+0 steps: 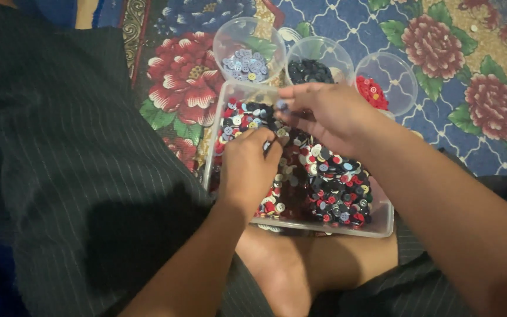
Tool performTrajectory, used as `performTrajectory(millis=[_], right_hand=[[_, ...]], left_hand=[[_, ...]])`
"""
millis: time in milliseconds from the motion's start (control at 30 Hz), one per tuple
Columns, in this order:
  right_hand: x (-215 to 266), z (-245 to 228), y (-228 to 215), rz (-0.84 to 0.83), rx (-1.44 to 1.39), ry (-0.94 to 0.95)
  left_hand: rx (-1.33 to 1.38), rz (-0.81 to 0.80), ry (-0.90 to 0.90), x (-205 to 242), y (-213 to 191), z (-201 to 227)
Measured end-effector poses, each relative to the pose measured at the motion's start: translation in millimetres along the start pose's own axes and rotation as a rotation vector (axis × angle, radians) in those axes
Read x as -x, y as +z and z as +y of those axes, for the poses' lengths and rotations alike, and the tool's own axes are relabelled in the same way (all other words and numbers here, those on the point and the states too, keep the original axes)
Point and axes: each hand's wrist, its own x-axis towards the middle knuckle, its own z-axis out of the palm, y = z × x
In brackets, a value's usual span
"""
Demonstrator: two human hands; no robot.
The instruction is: Sorting various colored buttons from a large container into smaller separate containers by color.
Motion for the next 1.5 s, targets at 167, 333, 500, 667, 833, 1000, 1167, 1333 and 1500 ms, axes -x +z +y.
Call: performTrajectory(millis=[167, 333, 500, 667, 833, 1000, 1167, 1333, 1500], right_hand=[[-14, -5, -13, -0.023, 0.017, 0.014], [-42, -30, 4, -0.050, -0.178, -0.048], [-86, -30, 21, -0.048, -0.121, -0.185], [-63, -29, 34, 0.145, 0.624, -0.473], [-50, -19, 26, 0.185, 0.599, -0.538], [-6, 14, -2, 0.335, 0.367, -0.810], [51, 58, -20, 0.432, 0.485, -0.705], [79, 107, -38, 0.384, 0.562, -0.607], [89, 114, -47, 0.366, 0.685, -0.554]], left_hand=[[0.031, -0.013, -0.014, 2, -4, 5], [0.032, 0.129, 0.131, 2, 4, -3], [0.098, 0.075, 0.124, 5, -4, 3], [0.142, 0.114, 0.230, 4, -3, 2], [0.185, 0.080, 0.188, 5, -2, 4], [0.140, 0.270, 0.294, -6, -4, 15], [0.082, 0.381, 0.462, -61, -14, 19], [-0.136, 0.343, 0.400, -154, 14, -33], [-0.932, -0.088, 0.364, -223, 33, -70]])
